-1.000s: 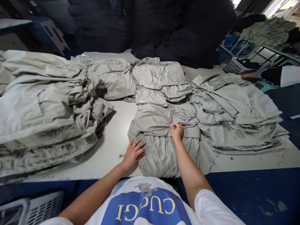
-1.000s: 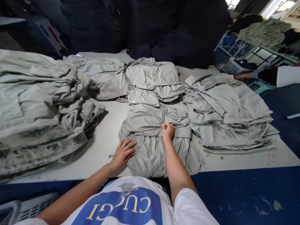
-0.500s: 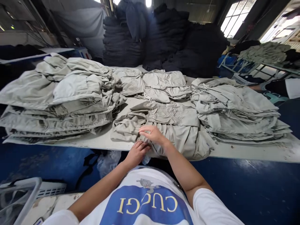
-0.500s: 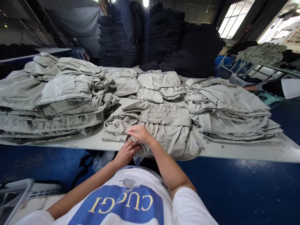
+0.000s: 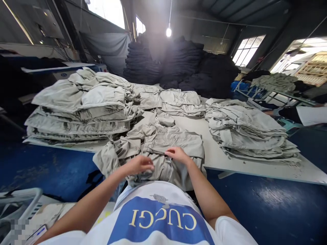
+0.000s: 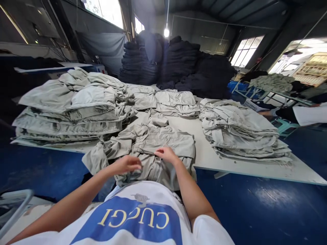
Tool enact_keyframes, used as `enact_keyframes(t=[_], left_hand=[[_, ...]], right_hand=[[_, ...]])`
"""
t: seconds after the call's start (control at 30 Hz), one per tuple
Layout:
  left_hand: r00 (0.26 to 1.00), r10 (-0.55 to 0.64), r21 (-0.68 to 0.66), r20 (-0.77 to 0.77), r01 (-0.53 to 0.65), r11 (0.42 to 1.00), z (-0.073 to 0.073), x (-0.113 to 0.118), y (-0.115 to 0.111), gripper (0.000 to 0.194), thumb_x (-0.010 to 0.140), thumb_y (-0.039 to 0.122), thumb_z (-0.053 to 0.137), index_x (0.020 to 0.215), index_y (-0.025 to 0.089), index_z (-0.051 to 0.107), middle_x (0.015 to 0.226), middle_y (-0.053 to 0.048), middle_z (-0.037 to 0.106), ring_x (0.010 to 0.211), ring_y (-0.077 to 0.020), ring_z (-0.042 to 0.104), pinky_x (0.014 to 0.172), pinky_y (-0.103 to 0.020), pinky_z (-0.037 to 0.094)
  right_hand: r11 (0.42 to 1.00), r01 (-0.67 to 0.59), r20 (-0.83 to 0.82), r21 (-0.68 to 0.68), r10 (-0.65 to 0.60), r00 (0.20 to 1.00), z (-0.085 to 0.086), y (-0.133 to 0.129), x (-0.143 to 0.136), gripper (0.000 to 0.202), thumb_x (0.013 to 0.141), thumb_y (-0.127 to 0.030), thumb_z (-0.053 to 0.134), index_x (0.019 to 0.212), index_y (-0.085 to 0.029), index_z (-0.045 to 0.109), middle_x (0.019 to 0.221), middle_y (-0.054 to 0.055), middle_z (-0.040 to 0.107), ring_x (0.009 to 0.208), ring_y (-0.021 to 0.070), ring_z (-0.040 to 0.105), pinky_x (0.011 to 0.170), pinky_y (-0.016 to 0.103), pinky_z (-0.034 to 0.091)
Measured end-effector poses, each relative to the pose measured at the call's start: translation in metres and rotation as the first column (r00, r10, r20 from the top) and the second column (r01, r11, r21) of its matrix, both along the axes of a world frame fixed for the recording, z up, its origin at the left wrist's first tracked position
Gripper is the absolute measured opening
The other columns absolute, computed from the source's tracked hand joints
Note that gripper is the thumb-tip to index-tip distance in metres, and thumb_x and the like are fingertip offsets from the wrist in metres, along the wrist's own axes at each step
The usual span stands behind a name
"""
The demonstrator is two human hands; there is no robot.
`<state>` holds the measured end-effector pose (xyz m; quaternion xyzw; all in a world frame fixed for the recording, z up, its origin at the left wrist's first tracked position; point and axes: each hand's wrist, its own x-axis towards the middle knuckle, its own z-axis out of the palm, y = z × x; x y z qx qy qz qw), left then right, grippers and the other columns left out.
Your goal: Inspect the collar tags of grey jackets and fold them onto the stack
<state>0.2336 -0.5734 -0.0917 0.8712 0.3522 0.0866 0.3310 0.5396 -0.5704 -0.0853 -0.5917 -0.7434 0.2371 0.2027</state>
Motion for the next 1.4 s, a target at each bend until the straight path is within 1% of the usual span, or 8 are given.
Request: enact_keyframes(t=[0.13, 0.3, 0.53, 0.73, 0.93, 1.17, 1.3, 1.4], left_hand=[[0.898, 0.433, 0.511, 0.079, -0.409, 0.756, -0.024, 0.019, 0.021, 0.05, 0.101, 0.048, 0.055, 0.145, 0.026, 0.063, 0.15, -0.016, 0.063, 0.14, -0.0356, 0.056, 0.12, -0.058, 0.036], [0.853, 0.508, 0.625, 0.121, -0.463, 0.629, -0.067, 0.023, 0.026, 0.055, 0.104, 0.044, 0.046, 0.154, 0.022, 0.056, 0.157, -0.016, 0.056, 0.15, -0.0378, 0.045, 0.126, -0.065, 0.021], [0.844, 0.512, 0.615, 0.157, -0.49, 0.618, -0.065, 0.025, 0.03, 0.05, 0.102, 0.044, 0.048, 0.142, 0.02, 0.066, 0.151, -0.017, 0.062, 0.144, -0.0376, 0.051, 0.124, -0.063, 0.028], [0.857, 0.511, 0.621, 0.059, -0.432, 0.654, -0.044, 0.012, 0.013, 0.039, 0.105, 0.047, 0.046, 0.106, 0.02, 0.074, 0.117, -0.016, 0.075, 0.117, -0.033, 0.063, 0.108, -0.051, 0.04], [0.938, 0.347, 0.576, -0.011, -0.278, 0.769, -0.006, 0.036, 0.03, 0.041, 0.107, 0.049, 0.043, 0.116, 0.025, 0.075, 0.116, -0.012, 0.075, 0.116, -0.0303, 0.064, 0.111, -0.051, 0.039], [0.798, 0.555, 0.515, -0.235, -0.382, 0.768, -0.032, -0.001, 0.054, 0.064, 0.097, 0.065, 0.055, 0.15, 0.029, 0.059, 0.164, -0.016, 0.047, 0.149, -0.0523, 0.039, 0.115, -0.08, 0.023], [0.825, 0.484, 0.508, -0.29, -0.296, 0.809, 0.008, -0.021, 0.046, 0.046, 0.102, 0.058, 0.05, 0.116, 0.024, 0.078, 0.118, -0.016, 0.078, 0.115, -0.0396, 0.069, 0.117, -0.07, 0.031], [0.927, 0.35, 0.527, -0.137, -0.231, 0.818, 0.031, 0.019, 0.068, 0.047, 0.106, 0.053, 0.043, 0.131, 0.025, 0.072, 0.128, -0.013, 0.075, 0.129, -0.0344, 0.062, 0.121, -0.059, 0.032]], right_hand=[[0.984, 0.164, 0.014, 0.07, -0.165, 0.986, -0.007, 0.001, -0.007, 0.052, 0.085, -0.031, 0.078, 0.135, -0.022, 0.069, 0.121, 0.011, 0.073, 0.101, 0.0231, 0.069, 0.095, 0.034, 0.052], [0.945, 0.315, -0.035, 0.089, -0.313, 0.949, -0.022, 0.007, -0.012, 0.018, 0.088, -0.029, 0.071, 0.106, -0.024, 0.074, 0.106, 0.008, 0.076, 0.104, 0.0246, 0.071, 0.093, 0.034, 0.052], [0.905, 0.415, -0.34, 0.099, -0.361, 0.868, 0.011, 0.07, 0.031, 0.017, 0.092, -0.036, 0.062, 0.086, -0.02, 0.063, 0.062, 0.002, 0.066, 0.063, 0.0202, 0.07, 0.067, 0.033, 0.061], [0.72, 0.624, -0.502, 0.302, -0.437, 0.747, 0.034, 0.104, 0.079, 0.053, 0.1, -0.039, 0.039, 0.148, -0.016, 0.047, 0.149, 0.023, 0.056, 0.142, 0.0281, 0.054, 0.113, 0.053, 0.049], [0.948, 0.025, 0.218, 0.318, -0.098, 0.971, -0.01, 0.104, 0.056, 0.052, 0.101, -0.047, 0.052, 0.149, -0.028, 0.06, 0.164, 0.01, 0.048, 0.159, 0.0356, 0.027, 0.128, 0.066, 0.017], [0.931, 0.324, 0.402, 0.17, -0.366, 0.839, -0.065, 0.039, 0.068, 0.067, 0.102, -0.06, 0.049, 0.162, -0.032, 0.045, 0.175, 0.012, 0.027, 0.158, 0.0539, 0.013, 0.116, 0.082, 0.021], [0.96, 0.253, 0.408, 0.123, -0.281, 0.869, -0.056, -0.002, 0.064, 0.067, 0.099, -0.061, 0.054, 0.157, -0.028, 0.053, 0.167, 0.017, 0.041, 0.156, 0.0529, 0.022, 0.118, 0.079, 0.019], [0.971, 0.165, 0.347, 0.174, -0.217, 0.912, -0.034, 0.015, 0.044, 0.063, 0.104, -0.056, 0.046, 0.161, -0.029, 0.047, 0.167, 0.014, 0.042, 0.159, 0.0416, 0.024, 0.126, 0.069, 0.013]])
